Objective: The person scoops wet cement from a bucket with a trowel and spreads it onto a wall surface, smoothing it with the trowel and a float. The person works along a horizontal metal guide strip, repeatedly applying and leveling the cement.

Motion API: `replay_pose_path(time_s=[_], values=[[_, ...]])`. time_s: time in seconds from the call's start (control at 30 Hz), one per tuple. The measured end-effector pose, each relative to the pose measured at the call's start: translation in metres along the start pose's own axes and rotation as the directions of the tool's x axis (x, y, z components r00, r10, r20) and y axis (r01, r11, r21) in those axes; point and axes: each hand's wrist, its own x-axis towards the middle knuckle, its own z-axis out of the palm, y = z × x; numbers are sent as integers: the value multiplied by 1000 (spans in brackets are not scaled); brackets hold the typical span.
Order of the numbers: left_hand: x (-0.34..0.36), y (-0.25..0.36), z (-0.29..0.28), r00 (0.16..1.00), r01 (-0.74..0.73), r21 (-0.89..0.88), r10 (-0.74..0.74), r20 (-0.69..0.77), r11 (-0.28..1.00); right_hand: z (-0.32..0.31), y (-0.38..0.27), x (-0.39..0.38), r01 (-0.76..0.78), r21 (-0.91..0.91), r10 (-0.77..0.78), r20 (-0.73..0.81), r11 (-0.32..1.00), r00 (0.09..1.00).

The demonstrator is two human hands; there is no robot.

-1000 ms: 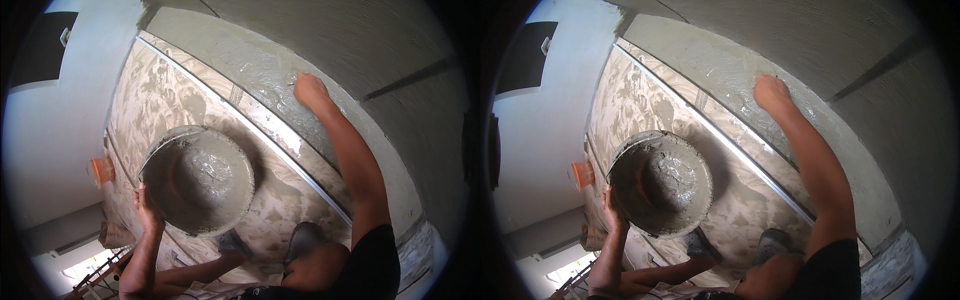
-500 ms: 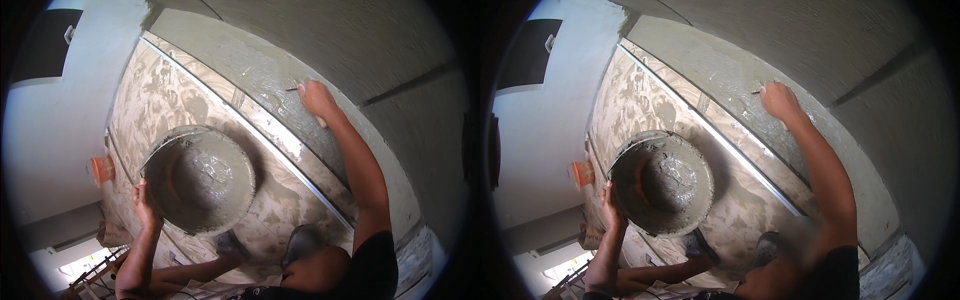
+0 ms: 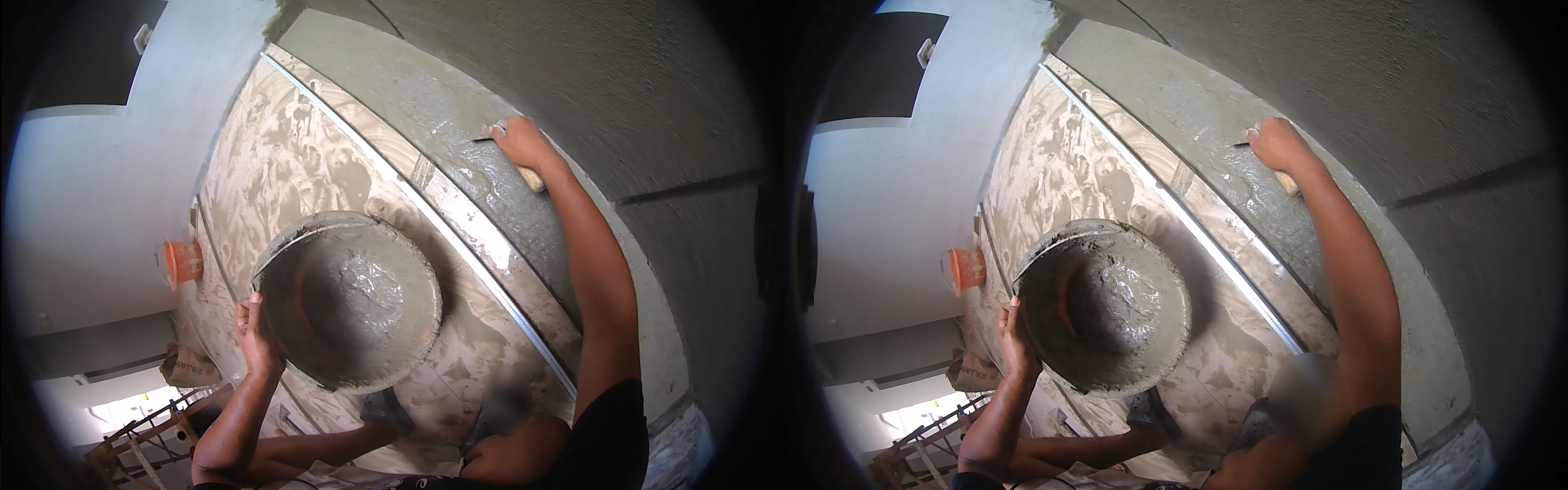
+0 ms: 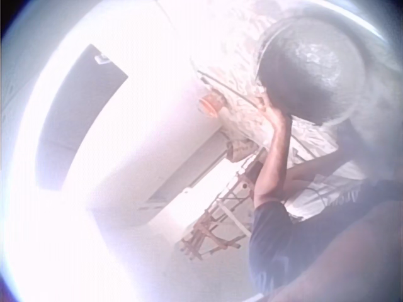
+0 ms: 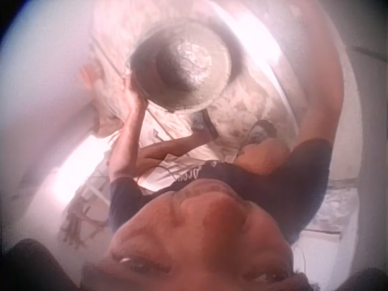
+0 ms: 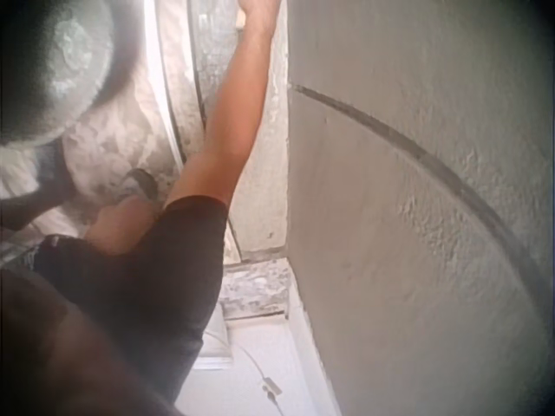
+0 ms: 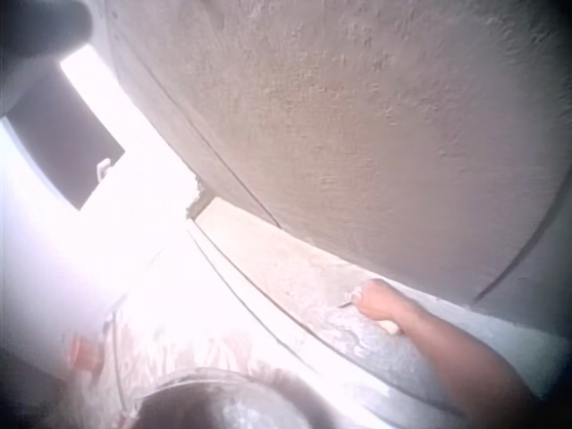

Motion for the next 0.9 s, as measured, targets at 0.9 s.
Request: replay_pose_path(time_s=[0.9], values=[[0, 23, 22, 999, -33, 24, 33, 24, 999, 20, 1, -27, 77, -29, -68, 220, 997, 973]])
